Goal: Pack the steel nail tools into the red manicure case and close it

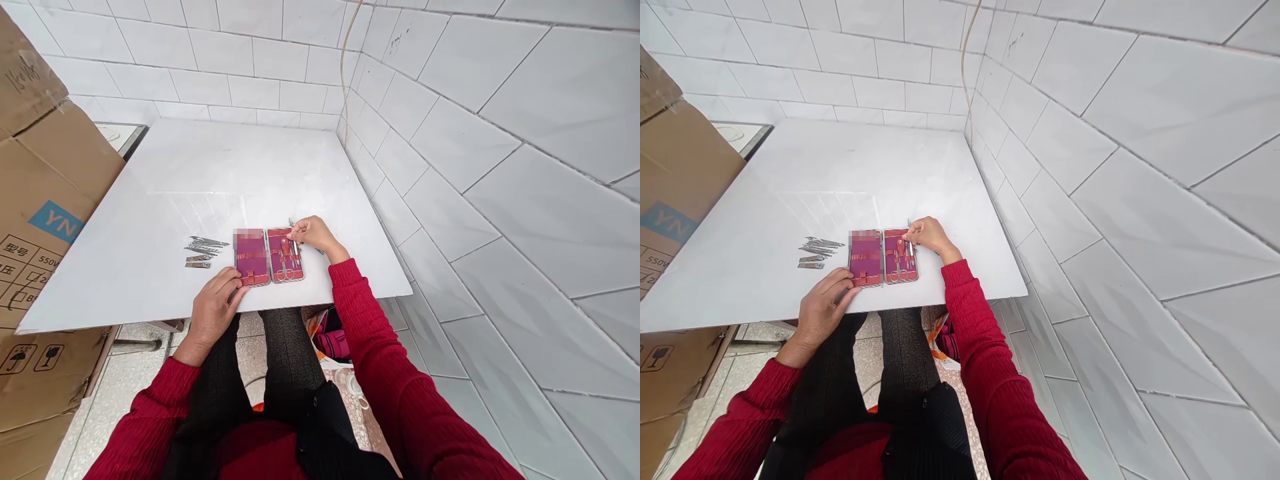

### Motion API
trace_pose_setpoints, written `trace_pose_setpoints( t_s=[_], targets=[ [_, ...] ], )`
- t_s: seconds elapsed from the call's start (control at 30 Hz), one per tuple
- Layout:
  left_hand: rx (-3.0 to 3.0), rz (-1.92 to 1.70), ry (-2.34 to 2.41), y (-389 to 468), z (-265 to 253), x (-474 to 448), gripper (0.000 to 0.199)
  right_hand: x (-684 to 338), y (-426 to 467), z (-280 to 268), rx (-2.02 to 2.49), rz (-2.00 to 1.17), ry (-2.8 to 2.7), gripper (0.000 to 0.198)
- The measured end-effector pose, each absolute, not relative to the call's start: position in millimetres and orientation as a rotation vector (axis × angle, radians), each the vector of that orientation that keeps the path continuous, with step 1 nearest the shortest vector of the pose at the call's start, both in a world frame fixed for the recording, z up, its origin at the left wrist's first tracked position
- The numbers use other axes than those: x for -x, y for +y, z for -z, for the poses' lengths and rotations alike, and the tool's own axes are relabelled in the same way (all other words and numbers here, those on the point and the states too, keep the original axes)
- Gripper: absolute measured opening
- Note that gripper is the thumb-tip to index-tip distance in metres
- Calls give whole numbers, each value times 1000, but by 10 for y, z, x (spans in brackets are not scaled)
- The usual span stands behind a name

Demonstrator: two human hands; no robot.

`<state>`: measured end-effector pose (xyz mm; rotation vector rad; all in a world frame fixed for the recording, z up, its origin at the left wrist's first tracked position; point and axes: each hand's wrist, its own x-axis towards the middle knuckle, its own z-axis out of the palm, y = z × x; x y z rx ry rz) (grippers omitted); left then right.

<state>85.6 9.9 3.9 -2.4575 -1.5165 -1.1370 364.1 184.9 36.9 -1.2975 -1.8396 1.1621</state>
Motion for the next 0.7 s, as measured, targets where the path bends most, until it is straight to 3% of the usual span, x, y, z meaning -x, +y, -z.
trace_pose_setpoints(
  t_s=[0.23, 0.53, 0.7],
  targets=[
    [2511, 1154, -1546, 101, -62, -853, 20, -3572, 1928, -366, 1371, -1120, -1573, 42],
    [2542, 1165, -1577, 98, -49, -833, 21, -3718, 2044, -494, 1633, -625, -1482, 31],
    [2526, 1158, -1554, 103, -53, -841, 19, -3812, 2041, -454, 1892, -512, -1660, 31]
  ],
)
